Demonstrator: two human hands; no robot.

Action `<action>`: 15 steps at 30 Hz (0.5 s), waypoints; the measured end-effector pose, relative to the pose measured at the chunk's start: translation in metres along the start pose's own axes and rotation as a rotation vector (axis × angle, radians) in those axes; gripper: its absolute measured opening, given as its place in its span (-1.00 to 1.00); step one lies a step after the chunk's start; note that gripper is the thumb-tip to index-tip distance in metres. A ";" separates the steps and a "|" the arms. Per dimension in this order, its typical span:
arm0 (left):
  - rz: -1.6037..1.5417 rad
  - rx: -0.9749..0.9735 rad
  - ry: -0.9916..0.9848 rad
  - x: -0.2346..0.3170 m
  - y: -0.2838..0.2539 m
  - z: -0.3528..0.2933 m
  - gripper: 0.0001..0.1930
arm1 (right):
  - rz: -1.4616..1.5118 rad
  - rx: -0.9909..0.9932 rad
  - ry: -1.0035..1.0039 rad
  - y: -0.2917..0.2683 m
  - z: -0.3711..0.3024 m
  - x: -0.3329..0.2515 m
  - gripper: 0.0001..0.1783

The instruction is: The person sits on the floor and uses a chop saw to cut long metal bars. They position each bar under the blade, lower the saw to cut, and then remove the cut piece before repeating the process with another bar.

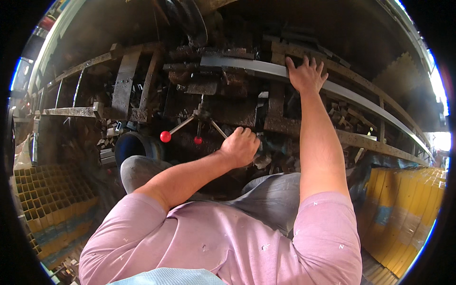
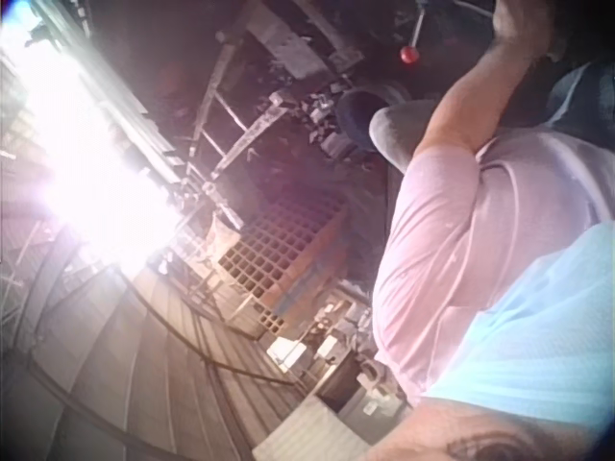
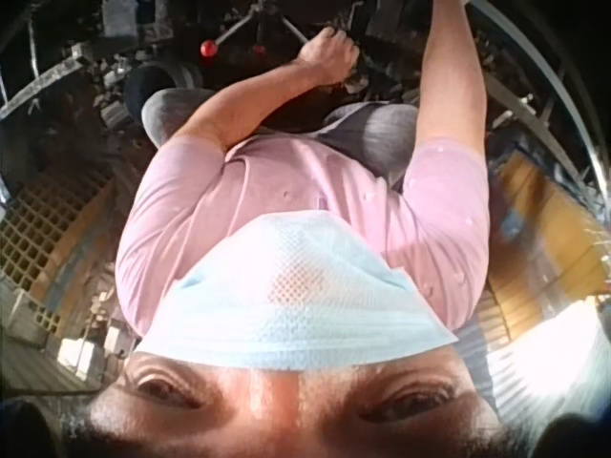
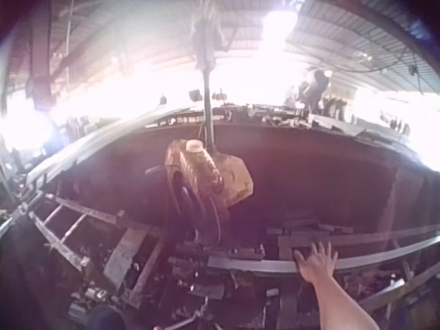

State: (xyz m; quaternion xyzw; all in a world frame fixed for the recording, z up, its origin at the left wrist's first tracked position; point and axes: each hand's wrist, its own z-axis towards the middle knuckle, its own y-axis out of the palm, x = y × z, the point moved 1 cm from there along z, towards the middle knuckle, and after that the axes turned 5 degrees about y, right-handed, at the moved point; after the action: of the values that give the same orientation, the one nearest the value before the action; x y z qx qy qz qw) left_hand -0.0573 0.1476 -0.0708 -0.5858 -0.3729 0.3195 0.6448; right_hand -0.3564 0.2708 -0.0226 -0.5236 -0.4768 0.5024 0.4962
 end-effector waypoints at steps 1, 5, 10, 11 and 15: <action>-0.015 -0.046 -0.024 -0.004 0.007 0.005 -0.72 | 0.010 0.013 -0.001 0.002 0.000 0.003 0.05; -0.192 -0.094 -0.031 -0.010 -0.011 -0.003 -0.56 | 0.126 0.048 -0.068 0.005 0.001 0.006 0.08; -0.437 0.585 -0.034 -0.031 -0.070 -0.051 -0.74 | 0.489 0.274 -0.315 0.018 -0.028 0.030 -0.07; -0.377 0.573 -0.127 -0.045 -0.087 -0.075 -0.69 | 0.484 0.187 -0.356 0.017 -0.067 0.018 -0.14; -0.087 0.912 -0.705 -0.108 -0.105 -0.137 -0.73 | 0.344 -0.528 -0.520 -0.021 -0.236 -0.050 -0.23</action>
State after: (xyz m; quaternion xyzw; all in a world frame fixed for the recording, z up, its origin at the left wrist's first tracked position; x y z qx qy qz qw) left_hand 0.0014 -0.0269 0.0175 -0.0908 -0.4135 0.5970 0.6815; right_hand -0.1222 0.2128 0.0014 -0.5605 -0.6046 0.5539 0.1162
